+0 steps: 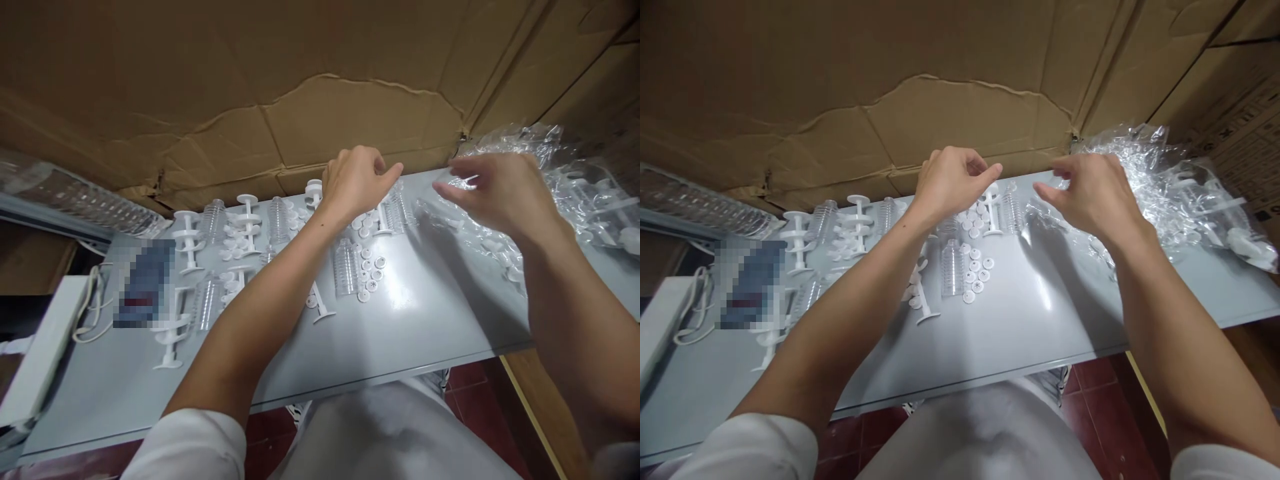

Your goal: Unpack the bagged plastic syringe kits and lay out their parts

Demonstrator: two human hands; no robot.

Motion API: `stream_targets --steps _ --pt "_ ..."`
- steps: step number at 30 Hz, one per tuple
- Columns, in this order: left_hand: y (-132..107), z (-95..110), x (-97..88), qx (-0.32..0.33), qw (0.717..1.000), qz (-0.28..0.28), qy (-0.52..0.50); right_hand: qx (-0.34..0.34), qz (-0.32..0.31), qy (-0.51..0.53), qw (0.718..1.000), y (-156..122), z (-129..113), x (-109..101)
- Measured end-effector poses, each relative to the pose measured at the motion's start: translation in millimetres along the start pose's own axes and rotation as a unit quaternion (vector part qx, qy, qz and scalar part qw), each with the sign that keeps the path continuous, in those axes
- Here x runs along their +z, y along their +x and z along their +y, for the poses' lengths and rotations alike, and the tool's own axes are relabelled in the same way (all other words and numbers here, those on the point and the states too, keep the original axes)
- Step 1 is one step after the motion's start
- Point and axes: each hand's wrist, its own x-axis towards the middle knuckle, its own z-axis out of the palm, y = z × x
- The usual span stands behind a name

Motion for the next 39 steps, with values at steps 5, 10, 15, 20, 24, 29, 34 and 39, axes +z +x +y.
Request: stream_targets --steps 5,10,15,20,24,29,34,39 --pt "-19.2 9.2 4.0 0.066 0.997 -0.029 -0.002 -0.074 0.048 -0.071 0.994 -60.3 45.5 14.3" --pt "-29.5 16.1 19.6 0.1 0.993 -0.055 0.0 -0.042 0.048 -0.145 0.987 -94.3 63.7 26.7" --pt "-45.4 29.5 36.2 0.143 0.984 -0.101 -0.04 -0.017 0.051 -0.125 0.991 -117.2 72.6 24.4" --pt "-75.9 38.8 44.6 0.184 0.967 -0.173 -0.039 -0.01 0.114 0.005 0.993 -161.3 72.1 9.0" --pt "-115.1 33.7 37.3 0.151 0.962 -0.217 -0.071 0.02 0.072 0.124 0.99 -192.3 64.0 -1.0" --pt "-168.7 20.6 29.3 0.107 0.96 -0.245 -0.081 -0.051 0.03 0.178 0.982 -200.5 59.3 0.0" --pt "-195.1 16.4 44.5 0.094 0.971 -0.219 -0.006 -0.059 0.061 0.062 0.994 -196.0 64.8 3.6" --pt "-191.0 21.0 66.6 0.103 0.974 -0.186 0.073 0.004 0.083 -0.038 0.996 -190.6 71.9 20.1"
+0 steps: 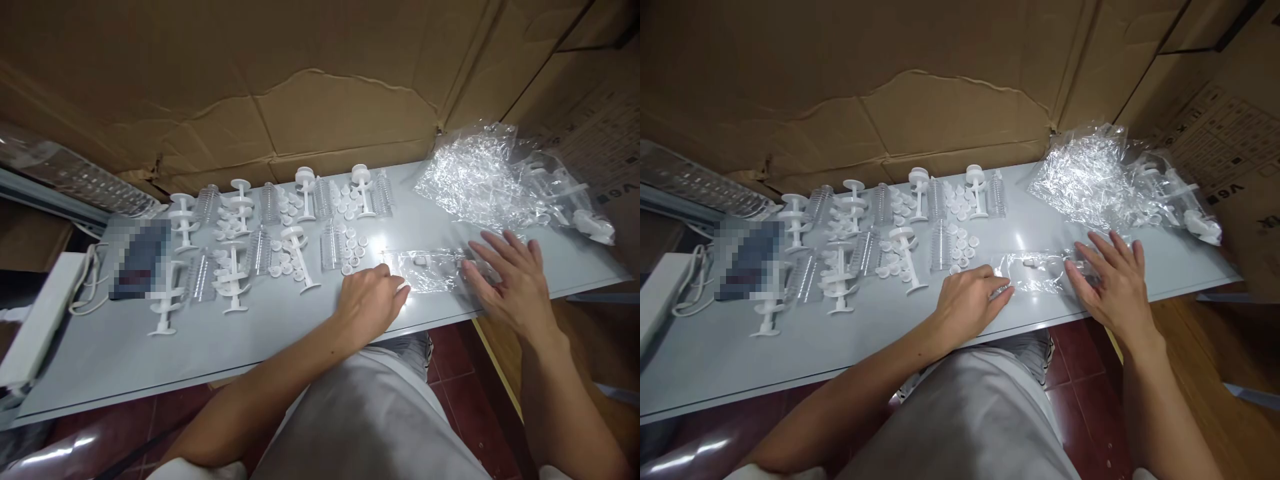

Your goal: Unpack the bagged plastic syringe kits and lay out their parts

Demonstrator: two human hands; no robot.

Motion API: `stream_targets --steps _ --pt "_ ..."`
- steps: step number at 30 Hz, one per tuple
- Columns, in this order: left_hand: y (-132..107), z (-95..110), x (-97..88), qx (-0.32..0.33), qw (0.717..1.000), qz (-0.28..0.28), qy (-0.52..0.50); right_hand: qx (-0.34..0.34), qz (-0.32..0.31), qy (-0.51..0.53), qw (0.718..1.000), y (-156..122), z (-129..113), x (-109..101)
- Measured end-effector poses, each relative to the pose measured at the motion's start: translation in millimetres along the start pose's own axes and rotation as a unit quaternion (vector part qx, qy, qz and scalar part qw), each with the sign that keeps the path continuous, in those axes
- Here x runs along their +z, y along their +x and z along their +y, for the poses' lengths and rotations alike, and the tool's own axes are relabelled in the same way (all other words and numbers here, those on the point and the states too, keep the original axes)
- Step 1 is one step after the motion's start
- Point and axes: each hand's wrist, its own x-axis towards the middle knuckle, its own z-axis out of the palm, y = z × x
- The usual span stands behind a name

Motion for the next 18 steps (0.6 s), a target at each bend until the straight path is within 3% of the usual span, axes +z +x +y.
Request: stream_targets --steps 2,6,13,18 --pt "8.9 3.5 3.7 0.015 1.0 0.012 0.0 -0.017 -0.023 0.032 0.999 1.3 3.3 8.0" --pt "30.0 11.2 9.0 0.02 1.0 0.019 0.001 -0.05 -0.006 0.085 0.995 3.9 10.0 19.0" --pt "50.4 17.5 20.8 0.037 0.998 0.008 0.046 -0.09 0.01 0.068 0.994 7.7 9.3 30.2" --pt "57.5 24.8 21.2 -0.007 0.999 0.019 0.048 -0.127 0.057 0.092 0.986 11.7 9.0 39.2"
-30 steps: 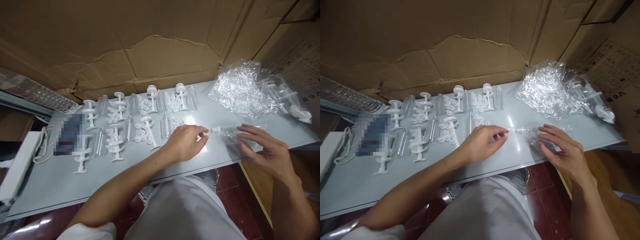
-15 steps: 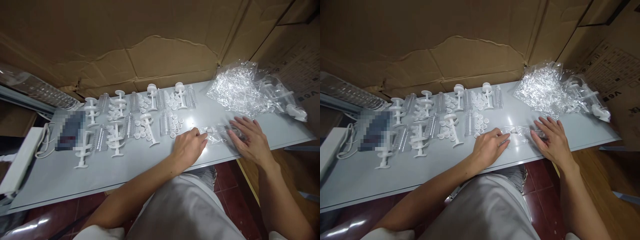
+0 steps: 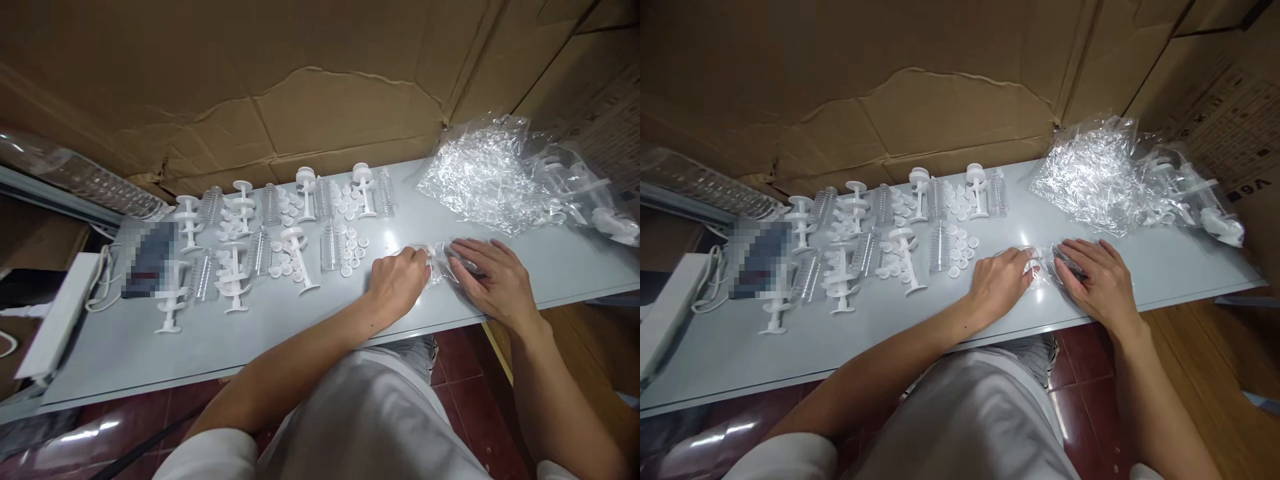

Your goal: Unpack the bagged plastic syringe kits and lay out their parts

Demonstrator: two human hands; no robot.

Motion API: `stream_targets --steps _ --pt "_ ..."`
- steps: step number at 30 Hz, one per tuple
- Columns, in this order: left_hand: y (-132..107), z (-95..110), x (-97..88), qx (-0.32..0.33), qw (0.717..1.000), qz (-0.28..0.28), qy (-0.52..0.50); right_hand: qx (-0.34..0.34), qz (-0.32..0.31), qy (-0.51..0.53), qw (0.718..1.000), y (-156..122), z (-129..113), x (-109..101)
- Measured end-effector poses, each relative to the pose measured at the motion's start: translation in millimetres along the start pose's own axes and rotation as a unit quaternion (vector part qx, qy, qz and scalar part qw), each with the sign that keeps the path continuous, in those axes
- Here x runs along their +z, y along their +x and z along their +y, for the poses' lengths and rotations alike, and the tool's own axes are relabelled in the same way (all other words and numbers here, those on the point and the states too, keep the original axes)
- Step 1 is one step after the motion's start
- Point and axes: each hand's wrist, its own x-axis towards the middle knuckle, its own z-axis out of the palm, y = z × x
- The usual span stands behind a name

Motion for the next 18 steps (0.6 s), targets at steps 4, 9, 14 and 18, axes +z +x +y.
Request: stream_targets --steps 4,9,14,18 --pt "3.0 -2.5 3.6 0.003 1.0 -0.007 0.001 -0.009 0.004 0.001 1.0 2.5 0.3 3.3" --pt "-22.5 -22.2 -21.3 0.005 0.997 0.036 -0.061 -0.002 0.01 0.008 1.0 6.7 0.5 4.5" --pt "13.5 -46.8 -95.0 0.01 0.988 0.127 -0.087 0.011 0.011 0.023 1.0 13.1 -0.1 10.1" --pt "110.2 -50.8 -115.7 0.06 0.994 0.09 -0.008 -0.013 0.023 0.005 1.0 18.3 -5.4 14.3"
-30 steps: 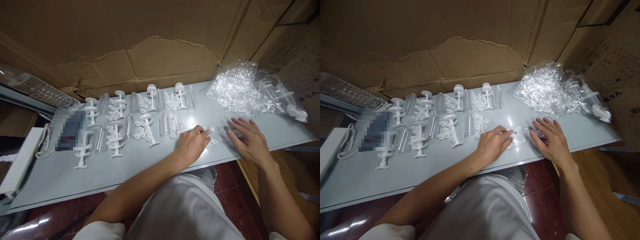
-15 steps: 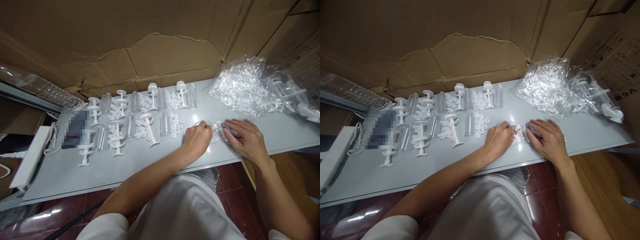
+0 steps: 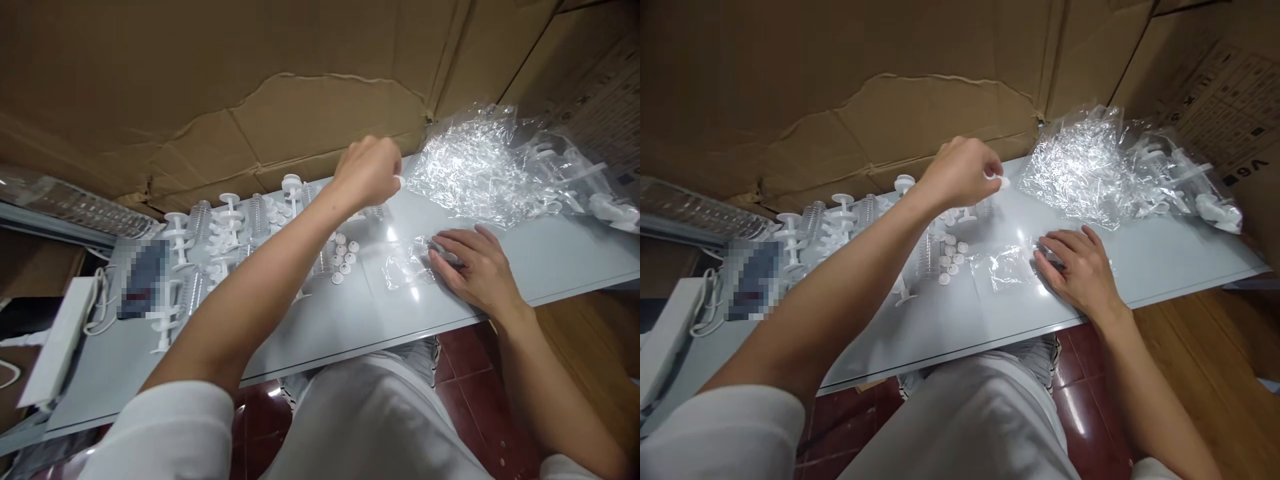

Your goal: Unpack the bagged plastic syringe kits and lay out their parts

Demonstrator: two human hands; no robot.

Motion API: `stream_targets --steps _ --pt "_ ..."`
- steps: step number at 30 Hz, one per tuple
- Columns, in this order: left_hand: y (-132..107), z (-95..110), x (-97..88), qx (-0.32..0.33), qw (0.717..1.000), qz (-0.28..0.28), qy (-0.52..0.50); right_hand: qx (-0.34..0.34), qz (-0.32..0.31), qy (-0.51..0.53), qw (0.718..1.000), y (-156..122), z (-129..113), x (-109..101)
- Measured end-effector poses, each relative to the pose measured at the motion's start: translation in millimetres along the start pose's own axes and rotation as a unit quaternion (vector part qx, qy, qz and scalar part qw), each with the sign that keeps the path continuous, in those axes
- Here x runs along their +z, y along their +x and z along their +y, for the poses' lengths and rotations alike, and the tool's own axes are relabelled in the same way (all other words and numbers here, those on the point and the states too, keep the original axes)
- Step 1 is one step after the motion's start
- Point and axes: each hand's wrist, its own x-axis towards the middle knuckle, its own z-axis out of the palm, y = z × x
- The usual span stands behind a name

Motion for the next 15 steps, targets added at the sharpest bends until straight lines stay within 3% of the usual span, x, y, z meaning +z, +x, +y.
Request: stream_targets --steps 3,6,9,12,15 --pt "50.3 -4.8 22.2 0.004 0.998 -0.058 0.031 -0.007 0.026 -0.026 0.999 1.8 -3.4 -4.7" --pt "66.9 -6.4 38.2 -0.011 0.991 -0.11 0.074 0.013 0.064 -0.053 0.996 -0.9 -2.0 -16.3" --pt "69.7 -7.1 39.8 -0.036 0.981 -0.146 0.125 0.073 0.132 -0.087 0.985 -9.9 4.2 -28.8" --pt "65.0 -5.7 27.9 -0.05 0.975 -0.16 0.147 0.171 0.184 -0.11 0.962 -22.4 10.0 -37.6" --pt "33.4 1.4 3.4 -0.046 0.986 -0.118 0.113 0.279 0.16 -0.138 0.937 -32.0 11.8 -41.5"
